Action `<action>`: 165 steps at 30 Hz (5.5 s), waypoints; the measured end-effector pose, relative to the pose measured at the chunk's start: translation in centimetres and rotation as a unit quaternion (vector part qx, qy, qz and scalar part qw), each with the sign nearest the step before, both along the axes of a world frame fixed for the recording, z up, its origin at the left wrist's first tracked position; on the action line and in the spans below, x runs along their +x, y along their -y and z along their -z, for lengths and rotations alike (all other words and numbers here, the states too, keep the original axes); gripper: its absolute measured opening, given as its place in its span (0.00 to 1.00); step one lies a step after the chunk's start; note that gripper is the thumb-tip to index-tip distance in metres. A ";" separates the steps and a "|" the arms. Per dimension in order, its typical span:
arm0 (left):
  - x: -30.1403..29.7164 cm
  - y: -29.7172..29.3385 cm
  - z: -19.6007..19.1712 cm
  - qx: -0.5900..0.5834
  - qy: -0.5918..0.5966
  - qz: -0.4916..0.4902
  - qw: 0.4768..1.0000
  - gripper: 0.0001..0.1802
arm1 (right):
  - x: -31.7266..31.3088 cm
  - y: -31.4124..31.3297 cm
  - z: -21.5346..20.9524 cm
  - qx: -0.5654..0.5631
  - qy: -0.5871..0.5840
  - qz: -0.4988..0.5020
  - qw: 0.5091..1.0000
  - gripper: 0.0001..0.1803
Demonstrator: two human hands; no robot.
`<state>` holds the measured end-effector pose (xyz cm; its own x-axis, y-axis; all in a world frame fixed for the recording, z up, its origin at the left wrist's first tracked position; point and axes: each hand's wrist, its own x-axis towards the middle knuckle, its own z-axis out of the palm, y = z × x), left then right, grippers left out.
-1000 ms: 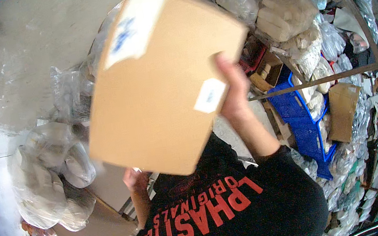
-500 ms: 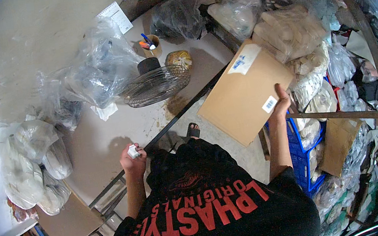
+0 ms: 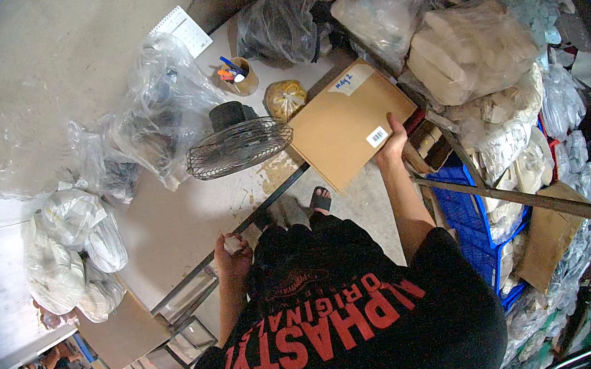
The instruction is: The person packs a small black device into a cardboard box, closes it, and places it on a table. They then walk through a factory floor, pick up a pen and paper, and write on the paper at a table.
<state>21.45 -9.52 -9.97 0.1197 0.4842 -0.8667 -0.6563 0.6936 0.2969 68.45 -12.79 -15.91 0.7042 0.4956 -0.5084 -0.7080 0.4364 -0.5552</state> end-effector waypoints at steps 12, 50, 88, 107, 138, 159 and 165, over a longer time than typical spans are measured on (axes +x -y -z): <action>0.2 1.1 2.0 0.013 -0.041 0.028 0.999 0.07 | -0.9 -9.4 4.7 0.085 -0.022 0.111 0.990 0.24; 9.8 -6.7 7.6 0.440 -0.557 0.623 0.329 0.51 | -8.6 1.7 13.8 -0.312 0.044 -0.364 0.876 0.13; 5.7 -7.6 11.7 0.253 -0.502 0.796 0.225 0.79 | -7.1 5.4 17.5 -0.163 -0.102 -0.789 0.583 0.18; 6.5 -8.2 10.2 0.219 -0.442 0.825 0.277 0.72 | -21.1 -5.2 38.8 -0.299 0.576 -0.524 0.551 0.17; 5.8 -5.3 16.2 0.283 -0.348 0.821 0.353 0.40 | -8.1 -1.9 21.3 -0.222 -0.054 -0.542 0.809 0.24; -13.8 -7.5 -41.5 0.855 -0.395 -0.100 0.320 0.12 | -29.9 -8.4 -8.7 0.147 0.337 -0.930 -0.025 0.27; -21.1 -5.9 -45.7 0.866 -0.373 -0.097 0.318 0.14 | -35.3 -10.0 -5.9 -0.071 0.233 -0.968 0.057 0.26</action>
